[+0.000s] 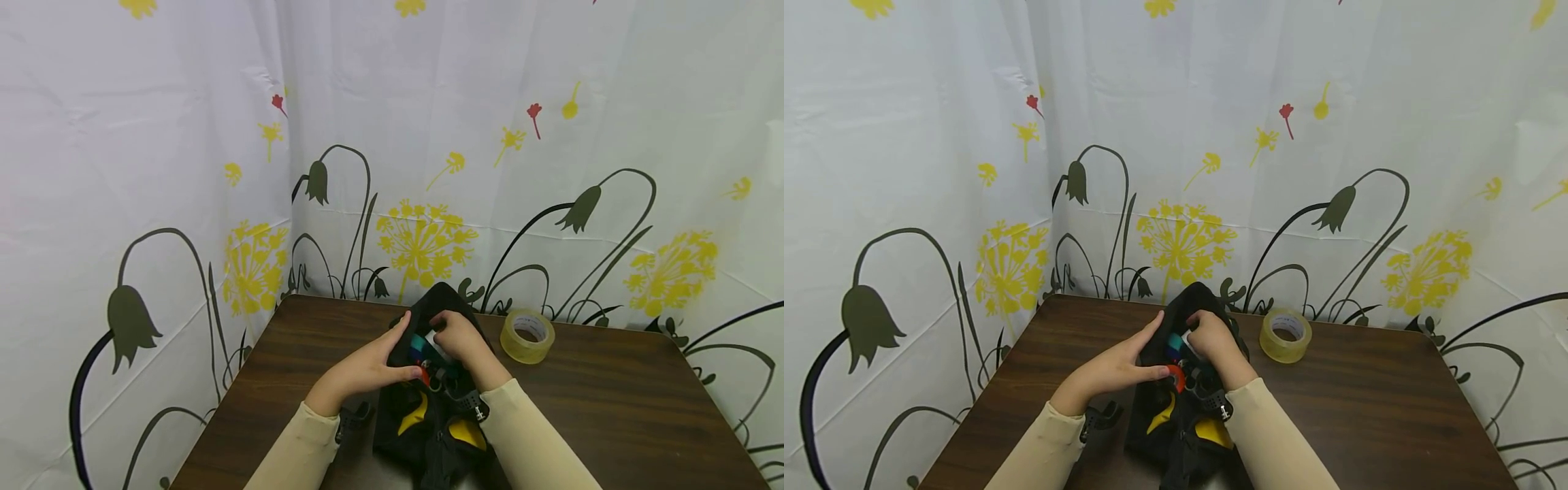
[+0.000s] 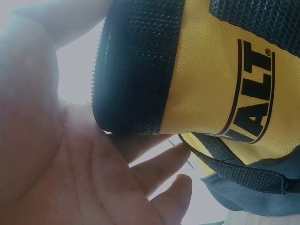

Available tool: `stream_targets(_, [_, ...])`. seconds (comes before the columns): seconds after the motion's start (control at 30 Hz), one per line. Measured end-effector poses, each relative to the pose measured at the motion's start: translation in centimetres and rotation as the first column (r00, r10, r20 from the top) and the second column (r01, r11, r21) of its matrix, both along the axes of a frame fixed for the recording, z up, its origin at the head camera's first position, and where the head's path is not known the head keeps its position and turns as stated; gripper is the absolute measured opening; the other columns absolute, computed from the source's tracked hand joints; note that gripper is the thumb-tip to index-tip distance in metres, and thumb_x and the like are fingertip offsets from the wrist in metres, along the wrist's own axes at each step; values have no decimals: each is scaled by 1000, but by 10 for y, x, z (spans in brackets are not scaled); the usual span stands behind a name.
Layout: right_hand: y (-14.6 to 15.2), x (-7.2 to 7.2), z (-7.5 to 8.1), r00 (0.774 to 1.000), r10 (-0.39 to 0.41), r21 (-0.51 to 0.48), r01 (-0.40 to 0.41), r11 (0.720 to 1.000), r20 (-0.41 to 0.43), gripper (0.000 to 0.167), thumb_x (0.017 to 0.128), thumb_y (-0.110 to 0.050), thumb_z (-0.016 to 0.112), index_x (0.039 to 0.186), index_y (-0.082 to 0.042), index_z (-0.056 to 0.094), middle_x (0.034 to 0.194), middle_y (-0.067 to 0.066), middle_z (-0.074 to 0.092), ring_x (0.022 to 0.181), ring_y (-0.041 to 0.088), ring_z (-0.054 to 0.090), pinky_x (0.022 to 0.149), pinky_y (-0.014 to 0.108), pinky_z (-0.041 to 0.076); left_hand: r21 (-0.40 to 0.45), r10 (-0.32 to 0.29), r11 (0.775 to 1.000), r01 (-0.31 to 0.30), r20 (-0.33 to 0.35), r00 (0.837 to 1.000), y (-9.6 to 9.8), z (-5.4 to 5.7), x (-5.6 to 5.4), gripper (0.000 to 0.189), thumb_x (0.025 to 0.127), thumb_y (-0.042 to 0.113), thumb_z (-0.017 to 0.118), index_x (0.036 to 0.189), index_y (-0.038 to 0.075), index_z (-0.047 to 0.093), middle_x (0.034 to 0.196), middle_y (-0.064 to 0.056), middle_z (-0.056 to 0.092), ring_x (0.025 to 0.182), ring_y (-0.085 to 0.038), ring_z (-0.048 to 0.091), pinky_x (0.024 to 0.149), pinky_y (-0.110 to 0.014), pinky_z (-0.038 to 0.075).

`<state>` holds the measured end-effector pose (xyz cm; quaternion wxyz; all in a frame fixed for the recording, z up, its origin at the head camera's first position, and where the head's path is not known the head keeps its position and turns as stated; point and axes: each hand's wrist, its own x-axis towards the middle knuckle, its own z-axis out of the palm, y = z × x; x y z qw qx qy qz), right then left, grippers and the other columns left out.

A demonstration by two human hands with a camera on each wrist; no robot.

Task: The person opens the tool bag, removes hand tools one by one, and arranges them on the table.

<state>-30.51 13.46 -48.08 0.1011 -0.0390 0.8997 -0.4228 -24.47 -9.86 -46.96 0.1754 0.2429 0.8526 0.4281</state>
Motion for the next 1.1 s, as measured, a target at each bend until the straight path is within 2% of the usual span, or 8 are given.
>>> stream_targets(0.17, [1, 4, 10, 1000, 0, 9, 0, 1000, -27, 37, 93, -2, 72, 131, -1, 74, 96, 9, 73, 78, 21, 63, 67, 32, 52, -4, 2, 1000, -2, -1, 1000, 0, 0, 0, 113, 100, 65, 72, 177, 33, -3, 184, 9, 1, 171, -28, 16, 134, -62, 27])
stream_targets(0.37, [3, 20, 34, 998, 22, -18, -23, 1000, -62, 36, 97, -8, 77, 133, -3, 75, 101, 10, 75, 76, 20, 63, 64, 31, 52, -7, 6, 1000, -6, 6, 1000, 0, 1, 0, 113, 99, 66, 72, 177, 34, -3, 184, 7, 2, 171, -29, 17, 133, -63, 28])
stream_targets(0.6, [12, 32, 48, 993, -2, -48, -3, 999, -114, 52, 95, -17, 86, 143, -14, 68, 100, 11, 74, 76, 22, 65, 65, 32, 54, -16, 0, 1000, 0, -3, 1000, 0, 3, 0, 113, 99, 67, 71, 177, 31, -3, 185, 5, 3, 170, -31, 18, 133, -65, 27])
stream_targets(0.8, [22, 42, 57, 983, -37, 8, 39, 999, -181, 43, 99, -19, 79, 141, -20, 70, 104, 10, 74, 80, 21, 65, 67, 33, 54, -23, -2, 1000, 2, -7, 1000, 0, 3, 0, 113, 99, 66, 72, 177, 32, -3, 184, 5, 2, 170, -31, 19, 134, -63, 26])
stream_targets(1.1, [42, 59, 74, 960, -97, -24, 95, 995, -262, 43, 103, -20, 76, 145, -22, 68, 116, 10, 75, 96, 24, 71, 74, 33, 59, -16, 3, 1000, -3, -22, 1000, 0, 0, -1, 115, 98, 67, 73, 177, 31, -2, 184, 5, 3, 170, -30, 19, 134, -62, 25])
